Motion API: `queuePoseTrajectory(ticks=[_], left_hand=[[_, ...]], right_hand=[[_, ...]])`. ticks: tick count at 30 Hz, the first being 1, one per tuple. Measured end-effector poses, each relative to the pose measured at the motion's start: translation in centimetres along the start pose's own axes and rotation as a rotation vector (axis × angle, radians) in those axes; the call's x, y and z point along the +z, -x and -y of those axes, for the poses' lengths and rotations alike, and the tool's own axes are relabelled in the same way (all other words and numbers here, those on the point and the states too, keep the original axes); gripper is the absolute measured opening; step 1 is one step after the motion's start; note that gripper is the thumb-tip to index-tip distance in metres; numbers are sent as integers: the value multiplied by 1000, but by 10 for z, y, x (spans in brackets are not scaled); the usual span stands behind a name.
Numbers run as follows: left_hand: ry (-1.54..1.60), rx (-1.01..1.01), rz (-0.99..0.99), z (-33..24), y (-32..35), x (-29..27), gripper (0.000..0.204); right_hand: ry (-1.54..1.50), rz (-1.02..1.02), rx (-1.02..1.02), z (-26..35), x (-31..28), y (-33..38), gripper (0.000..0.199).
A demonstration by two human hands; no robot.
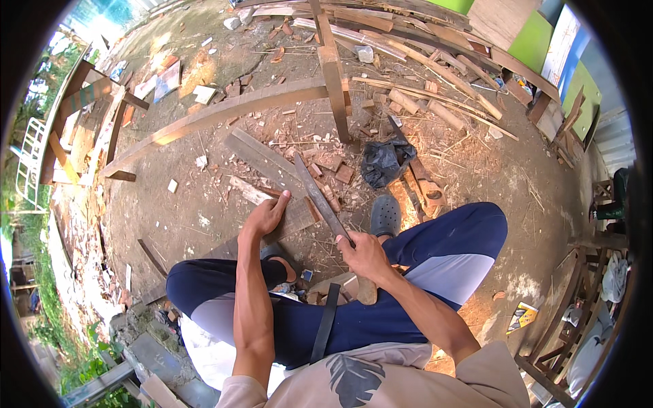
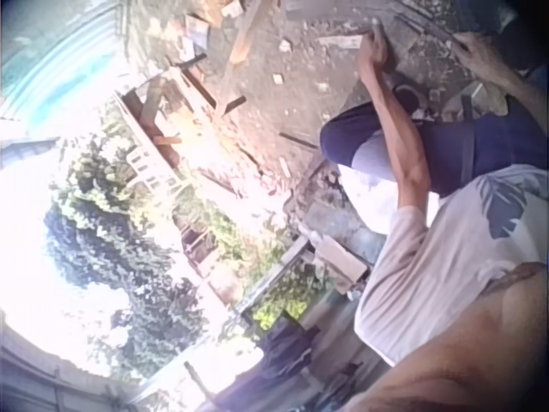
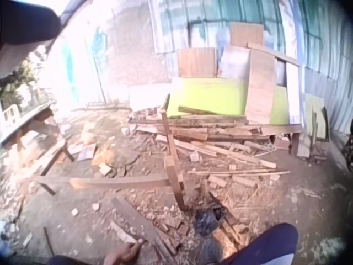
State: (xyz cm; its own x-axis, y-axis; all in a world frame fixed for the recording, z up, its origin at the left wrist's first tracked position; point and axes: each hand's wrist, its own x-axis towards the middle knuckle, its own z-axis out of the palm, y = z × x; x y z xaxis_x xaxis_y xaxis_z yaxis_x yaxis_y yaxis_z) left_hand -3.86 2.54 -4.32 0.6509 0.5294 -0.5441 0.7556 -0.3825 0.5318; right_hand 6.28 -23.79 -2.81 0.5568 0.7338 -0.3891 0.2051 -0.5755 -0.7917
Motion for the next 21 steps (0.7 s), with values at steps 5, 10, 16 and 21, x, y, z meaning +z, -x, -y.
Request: queuePoseTrajectory(ticks=[5,10,16,21], left_hand=[[28,-10,34,-8,-2,-2,89],[-1,-21,-9,13,-8,1,85],[76,-52,16,-22,7,-16,80],[69,-34,-1,-12,3,-15,77]], right_hand=[[-331,-197,-4,12,-14,-1,37],[-187,-17,79,7,3,3,42],[-245,-132,32,24,-14,5,40],[-4,-118,-28,20,-3,6,40]])
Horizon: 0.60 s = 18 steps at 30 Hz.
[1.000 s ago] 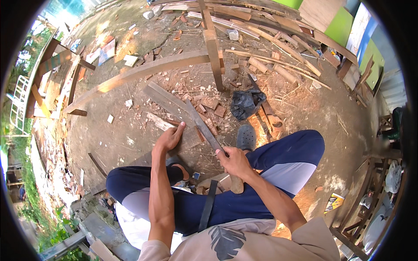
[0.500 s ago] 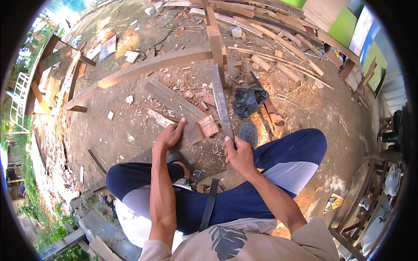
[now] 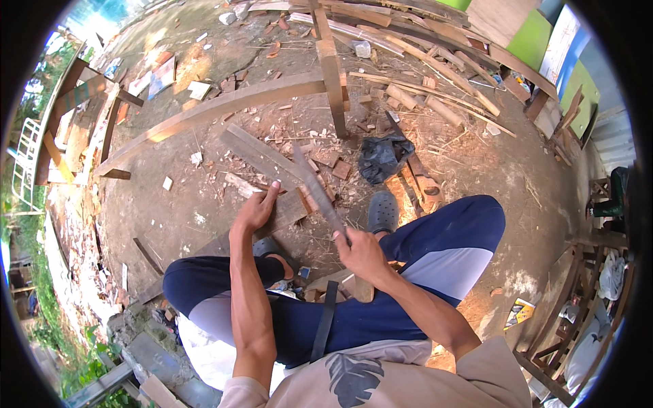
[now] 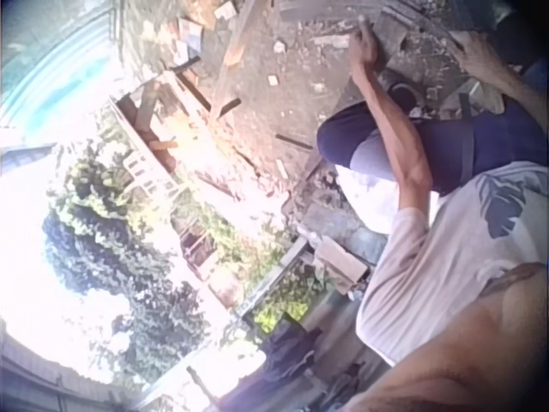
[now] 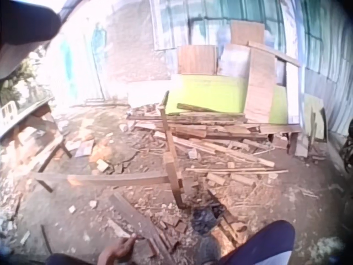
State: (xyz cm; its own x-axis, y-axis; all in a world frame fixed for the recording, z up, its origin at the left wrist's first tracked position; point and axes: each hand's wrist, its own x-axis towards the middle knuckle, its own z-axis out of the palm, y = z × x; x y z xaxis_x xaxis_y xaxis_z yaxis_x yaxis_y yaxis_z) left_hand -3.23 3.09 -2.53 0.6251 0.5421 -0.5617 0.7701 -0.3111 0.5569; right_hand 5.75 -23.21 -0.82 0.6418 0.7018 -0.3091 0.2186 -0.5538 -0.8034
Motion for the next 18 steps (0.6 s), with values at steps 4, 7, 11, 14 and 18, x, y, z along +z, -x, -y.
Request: queuePoseTrajectory(ticks=[4,7,11,14,18], left_hand=[[29,7,21,13,-9,1,77],[18,9,16,16,-11,5,79],[-2,-17,33,-2,-9,3,82],[-2,4,35,19,-18,11,84],[54,42,68,27,-31,16,85]], right_hand=[[-221,33,6,2,1,0,38],[-287,-91,-18,15,-17,-6,32],[3,-95,10,-16,11,-6,32],[-84,-81,-36,-5,7,-3,37],[-247,144,277,16,-49,-14,38]])
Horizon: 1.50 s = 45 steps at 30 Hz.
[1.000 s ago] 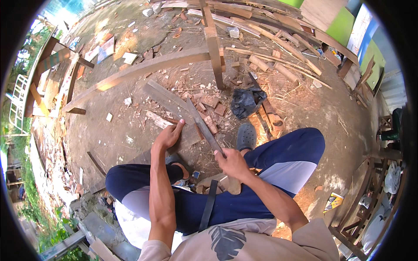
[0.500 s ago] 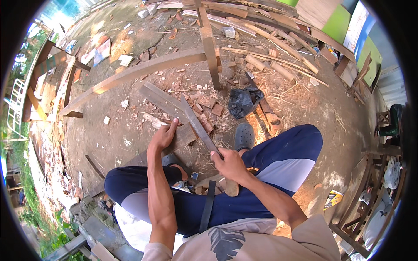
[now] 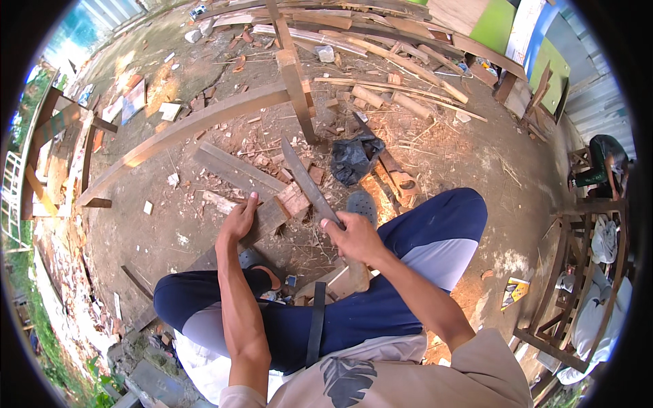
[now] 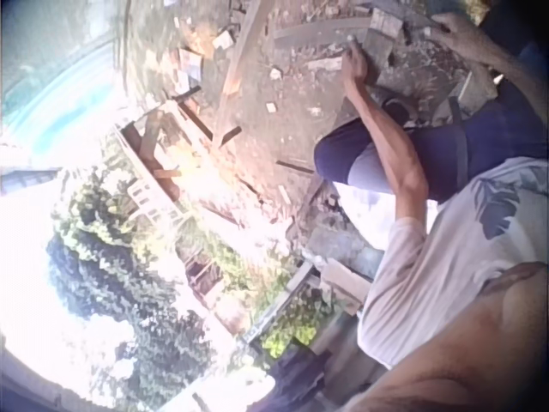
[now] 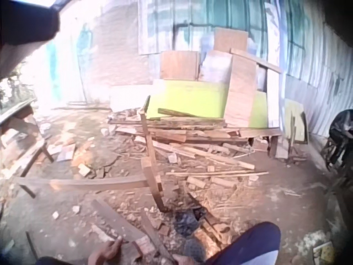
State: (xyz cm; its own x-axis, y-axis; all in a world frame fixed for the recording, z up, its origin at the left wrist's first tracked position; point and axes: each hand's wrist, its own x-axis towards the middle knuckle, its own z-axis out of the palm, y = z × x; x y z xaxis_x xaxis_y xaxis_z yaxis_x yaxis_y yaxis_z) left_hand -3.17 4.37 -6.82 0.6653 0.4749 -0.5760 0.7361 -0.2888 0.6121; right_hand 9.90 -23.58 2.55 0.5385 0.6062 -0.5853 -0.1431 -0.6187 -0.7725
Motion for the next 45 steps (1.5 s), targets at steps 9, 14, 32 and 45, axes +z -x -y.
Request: queuePoseTrajectory(ticks=[9,14,32,45], left_hand=[[-45,-43,-11,-9,-5,4,92],[-76,-67,-43,-15,-3,7,92],[-182,-268,-101,-26,-28,14,82],[-127,-215,-78,-15,-36,21,87]], right_hand=[[688,-176,-278,-7,-74,-68,37],[343,-142,-307,-31,-52,-66,35],[-71,-216,-144,-39,32,-64,38],[410,33,-187,-31,-19,-92,41]])
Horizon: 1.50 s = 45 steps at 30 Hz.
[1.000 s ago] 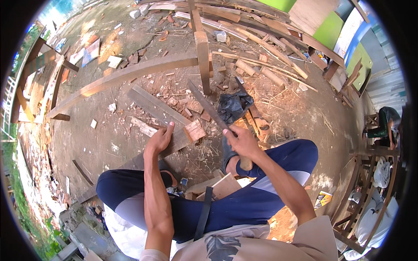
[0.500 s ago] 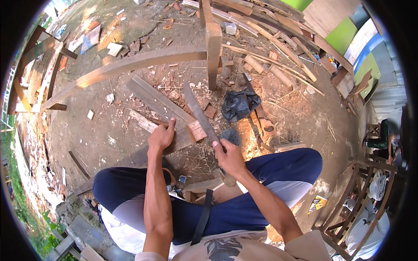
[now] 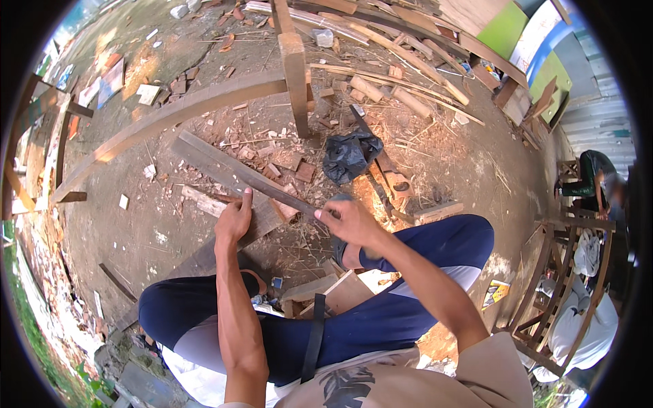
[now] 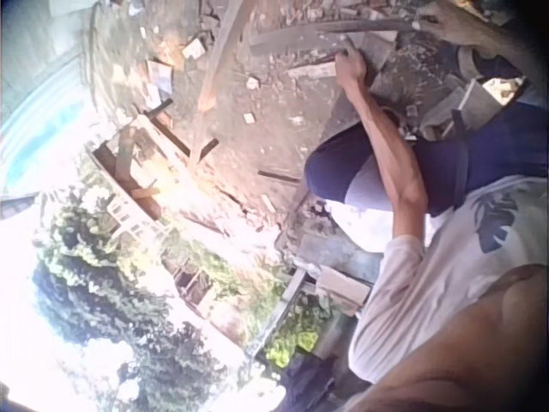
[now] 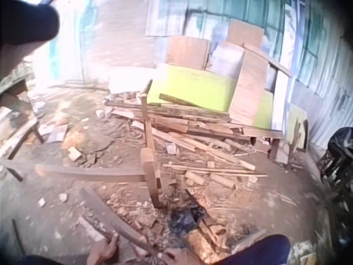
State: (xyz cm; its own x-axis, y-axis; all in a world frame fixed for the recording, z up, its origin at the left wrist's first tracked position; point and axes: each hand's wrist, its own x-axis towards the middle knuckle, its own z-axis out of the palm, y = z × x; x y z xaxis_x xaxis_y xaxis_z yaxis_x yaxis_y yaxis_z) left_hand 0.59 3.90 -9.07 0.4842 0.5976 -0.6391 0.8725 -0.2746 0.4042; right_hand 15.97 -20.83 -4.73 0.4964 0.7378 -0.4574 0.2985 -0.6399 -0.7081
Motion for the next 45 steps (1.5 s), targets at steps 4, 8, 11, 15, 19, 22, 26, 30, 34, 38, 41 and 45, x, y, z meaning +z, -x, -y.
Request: queuePoseTrajectory(ticks=[4,8,11,15,19,22,26,30,34,38,41,45], left_hand=[[6,-6,21,-1,2,3,89],[11,32,41,3,3,5,92],[14,48,53,-4,12,0,96],[-50,63,83,-13,15,4,100],[-146,90,213,-24,25,5,100],[-261,139,239,-43,35,24,104],[-340,61,263,-39,36,42,95],[-359,30,258,-44,38,44,89],[-338,50,239,-48,40,43,86],[-320,20,185,-44,36,44,85],[-296,20,146,-39,35,43,87],[-218,24,93,-32,39,39,90]], right_hand=[[76,-31,-83,-13,-39,-20,37],[57,-92,-13,-42,-67,-31,43],[81,-168,207,-70,-93,-42,47],[157,-254,186,-115,-118,-55,46],[193,-256,327,-137,-125,-63,44],[231,-358,477,-191,-126,-76,41],[350,-417,579,-220,-133,-98,41],[526,-530,488,-261,-143,-114,43],[768,-717,436,-270,-130,-121,43],[575,-303,397,-217,-137,-150,39],[432,-26,188,-149,-121,-160,38],[181,98,-192,-34,-80,-106,38]])
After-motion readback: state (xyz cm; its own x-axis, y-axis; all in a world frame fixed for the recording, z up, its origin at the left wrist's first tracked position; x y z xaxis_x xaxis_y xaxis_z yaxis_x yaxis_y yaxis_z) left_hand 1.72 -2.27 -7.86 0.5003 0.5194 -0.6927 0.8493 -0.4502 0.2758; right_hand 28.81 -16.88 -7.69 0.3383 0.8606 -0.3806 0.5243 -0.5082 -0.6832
